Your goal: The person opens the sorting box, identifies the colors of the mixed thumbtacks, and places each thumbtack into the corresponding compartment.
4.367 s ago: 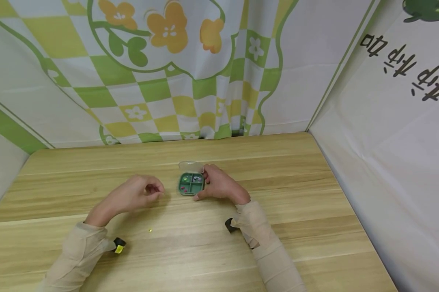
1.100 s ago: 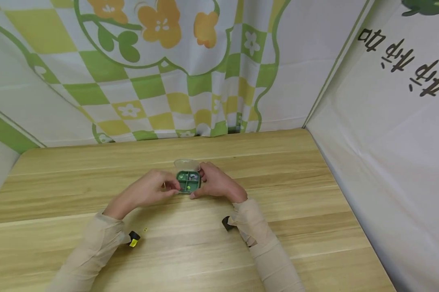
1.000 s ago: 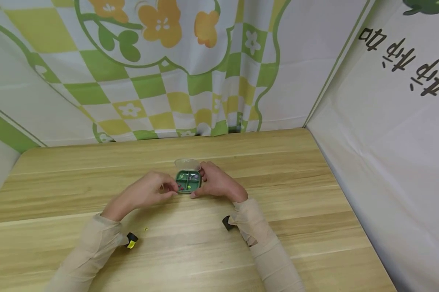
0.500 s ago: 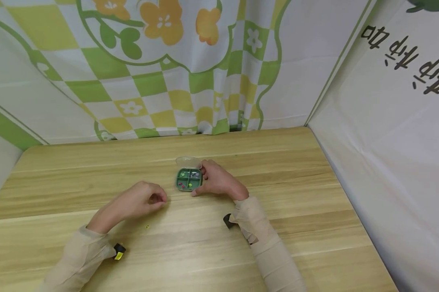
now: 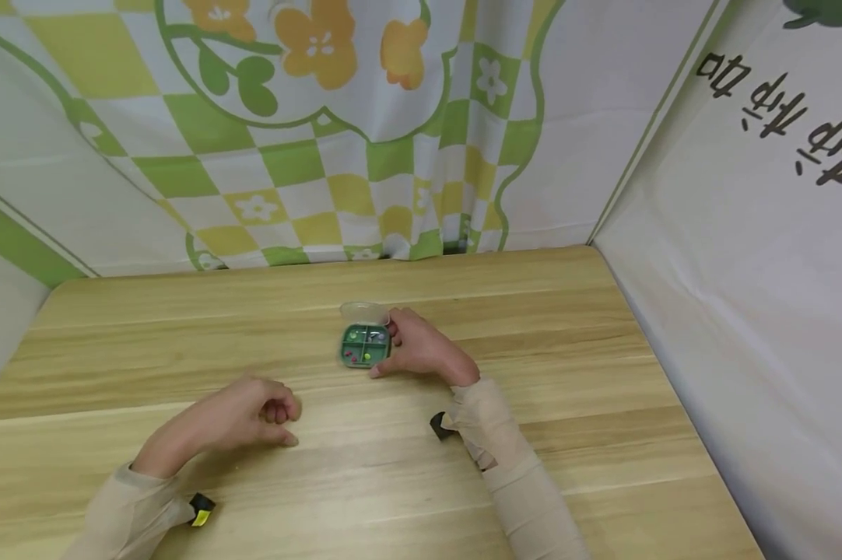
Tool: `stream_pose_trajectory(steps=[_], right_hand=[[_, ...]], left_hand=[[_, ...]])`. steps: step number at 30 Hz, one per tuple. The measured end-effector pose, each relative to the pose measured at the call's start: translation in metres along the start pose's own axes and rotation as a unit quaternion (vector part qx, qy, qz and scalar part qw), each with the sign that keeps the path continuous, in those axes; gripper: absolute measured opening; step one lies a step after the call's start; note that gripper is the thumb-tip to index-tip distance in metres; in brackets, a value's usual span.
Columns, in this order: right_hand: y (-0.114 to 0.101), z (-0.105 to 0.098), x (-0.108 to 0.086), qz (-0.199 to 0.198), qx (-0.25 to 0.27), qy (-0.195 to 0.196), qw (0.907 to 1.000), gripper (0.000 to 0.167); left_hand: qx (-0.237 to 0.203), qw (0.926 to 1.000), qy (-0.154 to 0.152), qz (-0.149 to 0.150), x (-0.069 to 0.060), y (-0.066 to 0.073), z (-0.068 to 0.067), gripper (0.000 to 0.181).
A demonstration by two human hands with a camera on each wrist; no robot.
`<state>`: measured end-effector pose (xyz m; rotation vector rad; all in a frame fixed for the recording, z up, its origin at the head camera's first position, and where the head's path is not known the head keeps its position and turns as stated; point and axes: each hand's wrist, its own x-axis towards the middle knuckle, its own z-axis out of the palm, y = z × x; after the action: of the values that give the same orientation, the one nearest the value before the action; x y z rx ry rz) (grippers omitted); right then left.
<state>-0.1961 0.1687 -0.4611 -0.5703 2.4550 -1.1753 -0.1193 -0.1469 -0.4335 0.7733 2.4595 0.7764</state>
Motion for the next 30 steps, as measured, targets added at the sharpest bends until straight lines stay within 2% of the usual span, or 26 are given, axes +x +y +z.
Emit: stream_pose_trajectory(steps=[4, 12, 25, 30], right_hand=[[0.000, 0.001, 0.000, 0.002, -0.001, -0.004, 1.0000, 0.068], [0.001, 0.000, 0.001, 0.003, -0.007, -0.003, 1.0000, 0.069], [0.001, 0.000, 0.001, 0.009, -0.009, -0.002, 0.9999, 0.069], [0.001, -0.001, 0.001, 0.008, -0.007, -0.002, 0.9999, 0.070]], left_hand=[[-0.002, 0.9998, 0.018, 0.001, -0.009, -0.005, 0.005, 0.024], [0.002, 0.9980, 0.054, 0.033, -0.016, -0.010, 0.012, 0.015], [-0.016, 0.9984, 0.040, 0.037, -0.014, -0.011, 0.011, 0.009], [-0.008, 0.9985, 0.037, 0.039, -0.015, -0.012, 0.011, 0.010]])
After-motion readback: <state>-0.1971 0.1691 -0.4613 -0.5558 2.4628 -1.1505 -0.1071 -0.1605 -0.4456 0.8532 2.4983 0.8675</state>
